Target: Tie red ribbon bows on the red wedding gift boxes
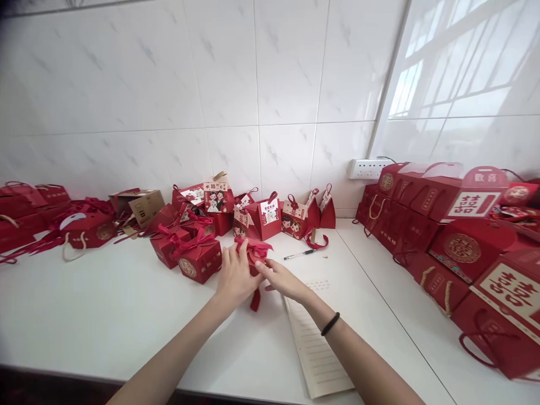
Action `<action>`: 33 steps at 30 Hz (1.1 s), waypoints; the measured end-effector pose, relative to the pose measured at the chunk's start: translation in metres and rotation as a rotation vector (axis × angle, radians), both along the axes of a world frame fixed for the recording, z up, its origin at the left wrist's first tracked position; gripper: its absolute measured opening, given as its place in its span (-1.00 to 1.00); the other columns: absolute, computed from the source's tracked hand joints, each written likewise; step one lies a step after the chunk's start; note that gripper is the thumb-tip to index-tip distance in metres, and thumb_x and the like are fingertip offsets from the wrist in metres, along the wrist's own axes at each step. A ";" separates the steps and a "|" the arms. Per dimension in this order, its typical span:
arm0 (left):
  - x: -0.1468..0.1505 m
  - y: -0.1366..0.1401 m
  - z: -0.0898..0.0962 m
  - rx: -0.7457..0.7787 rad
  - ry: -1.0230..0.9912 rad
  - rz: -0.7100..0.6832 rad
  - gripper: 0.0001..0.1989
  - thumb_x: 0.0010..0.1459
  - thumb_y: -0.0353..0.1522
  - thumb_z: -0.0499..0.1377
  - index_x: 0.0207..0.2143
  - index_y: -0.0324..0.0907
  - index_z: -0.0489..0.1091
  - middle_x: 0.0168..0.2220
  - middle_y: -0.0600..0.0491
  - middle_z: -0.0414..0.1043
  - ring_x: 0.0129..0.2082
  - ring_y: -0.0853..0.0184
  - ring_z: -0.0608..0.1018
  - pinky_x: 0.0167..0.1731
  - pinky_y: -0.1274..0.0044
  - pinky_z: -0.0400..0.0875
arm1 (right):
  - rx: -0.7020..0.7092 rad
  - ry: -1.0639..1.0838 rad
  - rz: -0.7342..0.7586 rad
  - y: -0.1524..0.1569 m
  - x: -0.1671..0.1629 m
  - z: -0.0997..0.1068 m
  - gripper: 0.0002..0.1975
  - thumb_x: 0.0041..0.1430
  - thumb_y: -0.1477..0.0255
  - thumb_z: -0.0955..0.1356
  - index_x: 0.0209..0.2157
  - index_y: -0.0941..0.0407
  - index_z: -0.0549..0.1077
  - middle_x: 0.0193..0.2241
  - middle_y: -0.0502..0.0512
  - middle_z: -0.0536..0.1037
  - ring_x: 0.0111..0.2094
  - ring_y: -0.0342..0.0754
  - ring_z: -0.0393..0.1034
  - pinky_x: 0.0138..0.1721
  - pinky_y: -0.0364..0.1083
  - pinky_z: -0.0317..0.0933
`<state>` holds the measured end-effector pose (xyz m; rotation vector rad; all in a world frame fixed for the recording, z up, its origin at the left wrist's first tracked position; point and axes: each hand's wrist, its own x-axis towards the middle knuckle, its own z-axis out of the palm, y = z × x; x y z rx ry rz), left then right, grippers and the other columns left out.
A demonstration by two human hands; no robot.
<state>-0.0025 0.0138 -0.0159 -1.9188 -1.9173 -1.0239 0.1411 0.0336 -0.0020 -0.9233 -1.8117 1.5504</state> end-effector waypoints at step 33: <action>-0.010 0.015 -0.010 -0.020 -0.837 -0.368 -0.72 0.16 -0.15 0.00 -0.47 -0.16 0.19 -0.49 0.12 0.28 -0.42 0.38 0.40 -0.36 0.57 0.30 | 0.618 -0.135 -0.321 0.017 0.031 -0.020 -0.61 0.28 0.20 0.09 -0.34 0.12 0.40 -0.22 0.13 0.47 -0.24 -0.02 0.35 -0.19 -0.06 0.21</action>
